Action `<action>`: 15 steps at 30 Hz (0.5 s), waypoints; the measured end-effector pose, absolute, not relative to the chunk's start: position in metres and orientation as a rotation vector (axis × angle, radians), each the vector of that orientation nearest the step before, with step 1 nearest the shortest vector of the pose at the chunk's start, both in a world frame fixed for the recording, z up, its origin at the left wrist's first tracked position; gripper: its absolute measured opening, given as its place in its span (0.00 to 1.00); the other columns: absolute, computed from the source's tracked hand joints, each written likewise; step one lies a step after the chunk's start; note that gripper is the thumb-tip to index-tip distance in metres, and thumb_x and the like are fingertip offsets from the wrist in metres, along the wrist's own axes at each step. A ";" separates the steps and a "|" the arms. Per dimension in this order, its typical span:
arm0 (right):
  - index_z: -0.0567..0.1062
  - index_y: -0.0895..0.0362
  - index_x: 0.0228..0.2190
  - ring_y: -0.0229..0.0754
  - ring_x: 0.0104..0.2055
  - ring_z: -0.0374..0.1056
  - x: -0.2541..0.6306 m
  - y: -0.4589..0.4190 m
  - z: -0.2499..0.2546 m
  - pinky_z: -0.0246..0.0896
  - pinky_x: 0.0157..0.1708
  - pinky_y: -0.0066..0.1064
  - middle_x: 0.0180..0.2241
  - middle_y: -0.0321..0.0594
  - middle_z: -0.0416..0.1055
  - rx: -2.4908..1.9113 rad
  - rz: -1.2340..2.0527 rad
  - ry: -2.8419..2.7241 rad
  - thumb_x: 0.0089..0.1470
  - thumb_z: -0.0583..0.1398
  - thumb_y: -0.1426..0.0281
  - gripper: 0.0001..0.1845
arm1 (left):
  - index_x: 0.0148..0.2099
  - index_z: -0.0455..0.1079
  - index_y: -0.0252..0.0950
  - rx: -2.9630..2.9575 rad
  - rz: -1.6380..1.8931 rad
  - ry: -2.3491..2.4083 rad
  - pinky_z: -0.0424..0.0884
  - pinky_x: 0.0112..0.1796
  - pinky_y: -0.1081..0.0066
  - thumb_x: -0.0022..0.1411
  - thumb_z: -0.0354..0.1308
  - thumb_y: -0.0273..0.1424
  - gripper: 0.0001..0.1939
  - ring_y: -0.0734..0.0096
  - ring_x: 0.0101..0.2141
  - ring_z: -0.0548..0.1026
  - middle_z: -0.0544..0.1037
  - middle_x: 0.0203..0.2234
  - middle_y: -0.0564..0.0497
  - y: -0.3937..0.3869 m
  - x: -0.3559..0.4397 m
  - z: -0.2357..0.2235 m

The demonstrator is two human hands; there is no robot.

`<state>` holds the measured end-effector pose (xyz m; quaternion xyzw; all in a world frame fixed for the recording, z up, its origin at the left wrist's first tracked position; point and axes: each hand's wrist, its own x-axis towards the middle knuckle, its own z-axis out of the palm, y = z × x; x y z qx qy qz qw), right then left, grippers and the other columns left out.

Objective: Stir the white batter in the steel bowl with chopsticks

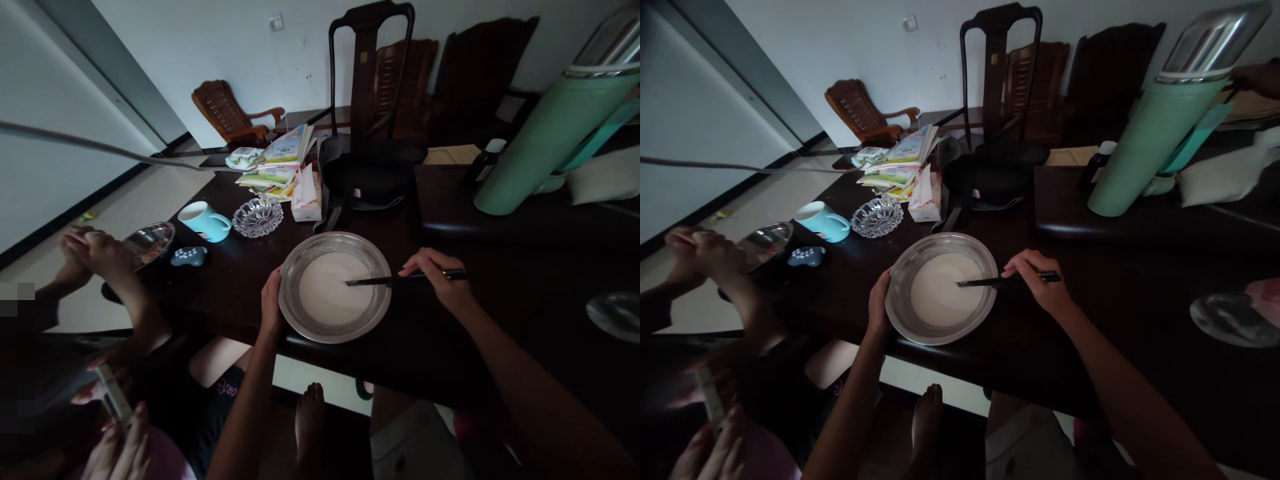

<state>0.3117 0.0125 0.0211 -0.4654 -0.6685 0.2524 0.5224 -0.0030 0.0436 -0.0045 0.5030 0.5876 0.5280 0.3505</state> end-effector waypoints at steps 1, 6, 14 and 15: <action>0.77 0.52 0.28 0.40 0.30 0.70 0.312 0.012 0.021 0.61 0.36 0.35 0.25 0.35 0.77 -1.102 0.615 -1.609 0.63 0.53 0.65 0.16 | 0.45 0.75 0.33 1.301 1.366 1.519 0.66 0.51 0.64 0.62 0.48 0.42 0.21 0.59 0.47 0.74 0.80 0.44 0.46 0.044 -0.003 -0.004; 0.79 0.50 0.33 0.41 0.34 0.70 0.305 0.011 0.022 0.61 0.38 0.38 0.32 0.35 0.79 -0.976 0.645 -1.888 0.60 0.57 0.66 0.10 | 0.46 0.75 0.34 1.274 1.363 1.532 0.65 0.52 0.64 0.62 0.47 0.42 0.22 0.59 0.48 0.73 0.80 0.45 0.46 0.044 -0.003 -0.006; 0.79 0.51 0.30 0.41 0.31 0.70 0.308 0.011 0.022 0.62 0.35 0.37 0.28 0.37 0.77 -1.019 0.671 -1.794 0.61 0.55 0.65 0.14 | 0.47 0.75 0.34 1.287 1.361 1.519 0.65 0.52 0.65 0.63 0.48 0.43 0.22 0.60 0.48 0.73 0.79 0.45 0.47 0.043 -0.003 -0.006; 0.79 0.50 0.32 0.42 0.33 0.70 0.308 0.012 0.022 0.63 0.36 0.38 0.30 0.36 0.78 -0.974 0.671 -1.867 0.60 0.57 0.65 0.11 | 0.47 0.75 0.34 1.290 1.358 1.523 0.65 0.52 0.65 0.63 0.47 0.42 0.22 0.60 0.48 0.73 0.79 0.45 0.47 0.043 -0.003 -0.006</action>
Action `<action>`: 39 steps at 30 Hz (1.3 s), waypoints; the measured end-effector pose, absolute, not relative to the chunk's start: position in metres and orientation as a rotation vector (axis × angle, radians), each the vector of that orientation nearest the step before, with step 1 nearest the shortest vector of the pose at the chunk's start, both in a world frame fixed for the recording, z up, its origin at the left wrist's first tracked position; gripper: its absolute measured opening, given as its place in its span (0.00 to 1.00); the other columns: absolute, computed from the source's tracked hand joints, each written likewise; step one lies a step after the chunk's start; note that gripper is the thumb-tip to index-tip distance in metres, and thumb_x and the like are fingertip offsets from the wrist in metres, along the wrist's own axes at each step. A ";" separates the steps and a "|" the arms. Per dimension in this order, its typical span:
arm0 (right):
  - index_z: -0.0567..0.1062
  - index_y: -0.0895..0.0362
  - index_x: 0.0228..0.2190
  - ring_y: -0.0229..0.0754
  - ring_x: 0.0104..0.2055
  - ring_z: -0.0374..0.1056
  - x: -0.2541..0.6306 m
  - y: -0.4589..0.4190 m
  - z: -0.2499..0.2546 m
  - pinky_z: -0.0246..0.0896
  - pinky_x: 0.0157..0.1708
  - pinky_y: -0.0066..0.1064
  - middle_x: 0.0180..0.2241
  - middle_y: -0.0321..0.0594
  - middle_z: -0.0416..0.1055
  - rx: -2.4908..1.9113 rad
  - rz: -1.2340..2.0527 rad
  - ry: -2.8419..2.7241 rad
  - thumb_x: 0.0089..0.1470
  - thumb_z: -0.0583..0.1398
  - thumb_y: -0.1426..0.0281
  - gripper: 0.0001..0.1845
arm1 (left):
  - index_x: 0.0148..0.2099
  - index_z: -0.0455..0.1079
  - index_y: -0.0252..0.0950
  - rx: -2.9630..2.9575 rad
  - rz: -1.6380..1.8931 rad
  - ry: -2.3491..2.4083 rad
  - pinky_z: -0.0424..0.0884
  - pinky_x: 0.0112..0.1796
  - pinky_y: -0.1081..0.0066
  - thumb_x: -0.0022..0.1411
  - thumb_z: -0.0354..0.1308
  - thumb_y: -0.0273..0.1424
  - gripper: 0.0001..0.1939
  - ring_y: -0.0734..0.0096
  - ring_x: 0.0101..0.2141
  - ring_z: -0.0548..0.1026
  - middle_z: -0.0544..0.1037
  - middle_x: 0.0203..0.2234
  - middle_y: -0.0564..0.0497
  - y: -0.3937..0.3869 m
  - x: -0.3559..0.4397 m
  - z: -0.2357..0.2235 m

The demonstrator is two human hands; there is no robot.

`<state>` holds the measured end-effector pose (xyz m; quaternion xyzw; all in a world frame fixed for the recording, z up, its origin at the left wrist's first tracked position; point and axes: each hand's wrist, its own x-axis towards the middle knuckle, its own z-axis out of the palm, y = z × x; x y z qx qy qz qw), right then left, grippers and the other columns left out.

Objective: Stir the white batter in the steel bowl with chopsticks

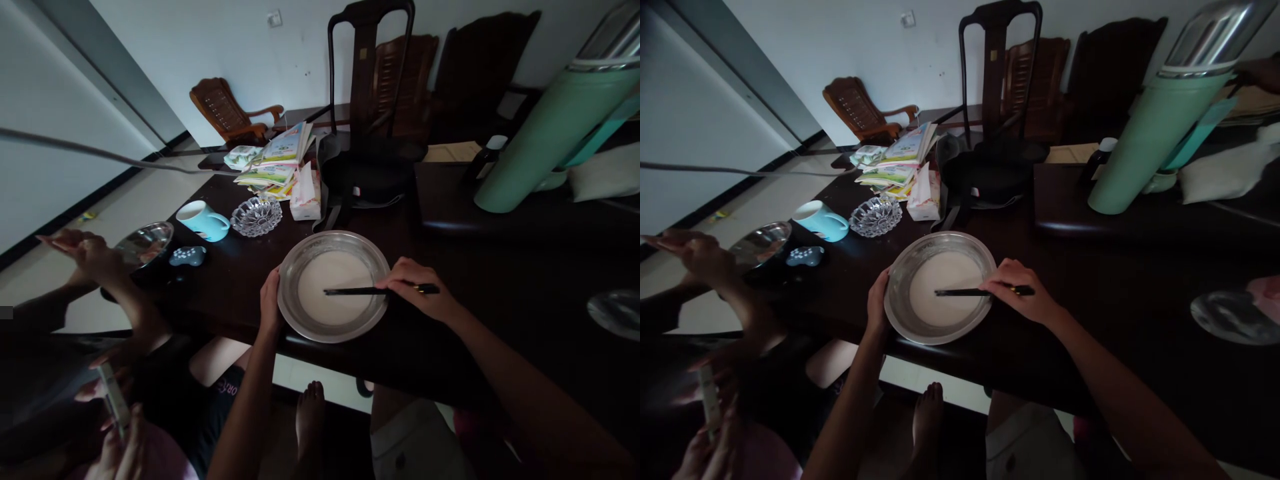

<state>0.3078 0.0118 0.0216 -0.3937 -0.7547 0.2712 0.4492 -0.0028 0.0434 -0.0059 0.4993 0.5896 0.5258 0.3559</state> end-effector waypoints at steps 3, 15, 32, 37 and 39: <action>0.79 0.50 0.33 0.42 0.34 0.70 0.312 0.013 0.022 0.62 0.38 0.39 0.31 0.36 0.78 -0.982 0.604 -1.862 0.59 0.59 0.66 0.08 | 0.47 0.75 0.35 1.300 1.355 1.527 0.65 0.52 0.65 0.63 0.47 0.42 0.22 0.60 0.49 0.73 0.79 0.45 0.48 0.044 -0.004 -0.007; 0.79 0.52 0.29 0.40 0.30 0.69 0.312 0.012 0.024 0.63 0.34 0.35 0.27 0.37 0.76 -1.071 0.619 -1.718 0.61 0.56 0.65 0.13 | 0.47 0.75 0.34 1.268 1.369 1.504 0.65 0.51 0.65 0.63 0.48 0.42 0.22 0.60 0.48 0.73 0.80 0.45 0.47 0.043 -0.002 -0.006; 0.80 0.51 0.30 0.42 0.33 0.70 0.303 0.009 0.025 0.64 0.34 0.35 0.29 0.38 0.77 -0.979 0.742 -1.800 0.60 0.57 0.64 0.12 | 0.47 0.75 0.35 1.260 1.364 1.534 0.65 0.52 0.66 0.62 0.48 0.44 0.23 0.60 0.49 0.73 0.79 0.45 0.47 0.046 -0.004 -0.011; 0.78 0.52 0.27 0.41 0.31 0.69 0.311 0.011 0.025 0.64 0.35 0.36 0.27 0.38 0.75 -1.071 0.684 -1.626 0.62 0.55 0.63 0.16 | 0.46 0.75 0.34 1.243 1.380 1.544 0.65 0.51 0.65 0.62 0.48 0.43 0.23 0.60 0.48 0.73 0.80 0.44 0.47 0.047 -0.002 -0.011; 0.76 0.53 0.25 0.40 0.28 0.69 0.315 0.012 0.026 0.64 0.32 0.35 0.24 0.37 0.73 -1.074 0.757 -1.545 0.63 0.52 0.62 0.20 | 0.47 0.75 0.34 1.245 1.369 1.552 0.65 0.51 0.65 0.61 0.48 0.44 0.23 0.59 0.49 0.73 0.79 0.45 0.47 0.048 -0.003 -0.013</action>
